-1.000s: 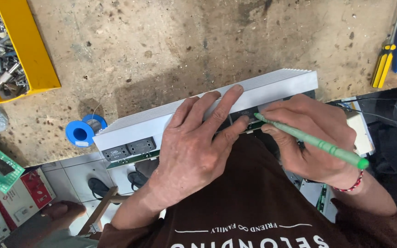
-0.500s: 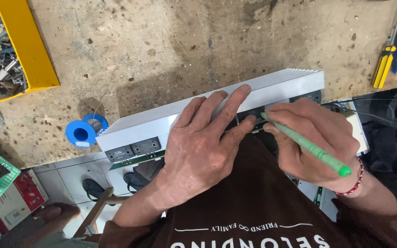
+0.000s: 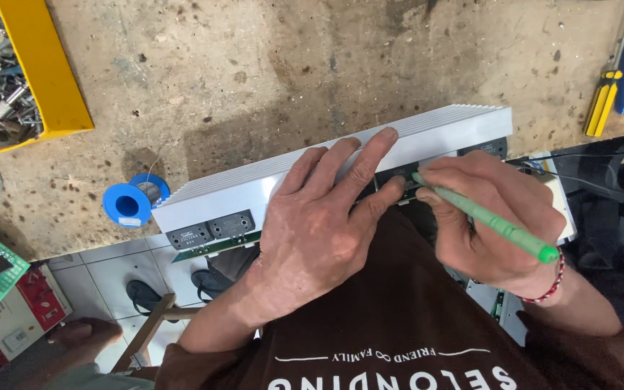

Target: The person uses a green marker to make small marks on a green circuit board attached to a white metal heatsink. They hold the board with one hand and mark specific points along its edge, then flip the board over and continue marking the opposite side.

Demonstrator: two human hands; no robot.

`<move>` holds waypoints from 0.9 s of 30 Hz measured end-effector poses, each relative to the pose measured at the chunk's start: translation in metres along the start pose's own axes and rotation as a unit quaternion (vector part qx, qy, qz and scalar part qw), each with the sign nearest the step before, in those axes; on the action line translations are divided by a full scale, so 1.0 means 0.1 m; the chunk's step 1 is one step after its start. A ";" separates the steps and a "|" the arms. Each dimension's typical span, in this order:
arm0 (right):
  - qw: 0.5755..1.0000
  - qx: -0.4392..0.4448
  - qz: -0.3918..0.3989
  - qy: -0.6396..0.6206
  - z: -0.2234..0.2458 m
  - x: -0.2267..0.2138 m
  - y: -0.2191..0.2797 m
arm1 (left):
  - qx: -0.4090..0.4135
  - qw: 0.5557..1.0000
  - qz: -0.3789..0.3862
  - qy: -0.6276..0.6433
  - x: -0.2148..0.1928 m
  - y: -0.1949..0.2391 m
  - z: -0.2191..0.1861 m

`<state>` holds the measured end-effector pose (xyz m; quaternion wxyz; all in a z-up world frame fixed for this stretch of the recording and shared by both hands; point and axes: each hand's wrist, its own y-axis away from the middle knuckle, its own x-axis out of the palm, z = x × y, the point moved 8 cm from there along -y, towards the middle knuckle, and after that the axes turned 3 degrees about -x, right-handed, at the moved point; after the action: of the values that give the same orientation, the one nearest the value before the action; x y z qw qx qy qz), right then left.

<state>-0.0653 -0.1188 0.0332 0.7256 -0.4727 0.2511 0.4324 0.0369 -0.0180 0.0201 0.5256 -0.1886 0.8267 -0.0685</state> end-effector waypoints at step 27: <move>0.989 0.011 -0.012 -0.144 -0.14 -0.11 -0.08 | 0.005 1.000 0.028 -0.002 -0.01 -0.05 -0.01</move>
<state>-0.0638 -0.1372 0.0396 0.7647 -0.4005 0.1432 0.4841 0.0378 -0.0222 0.0224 0.5298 -0.1626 0.8304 -0.0577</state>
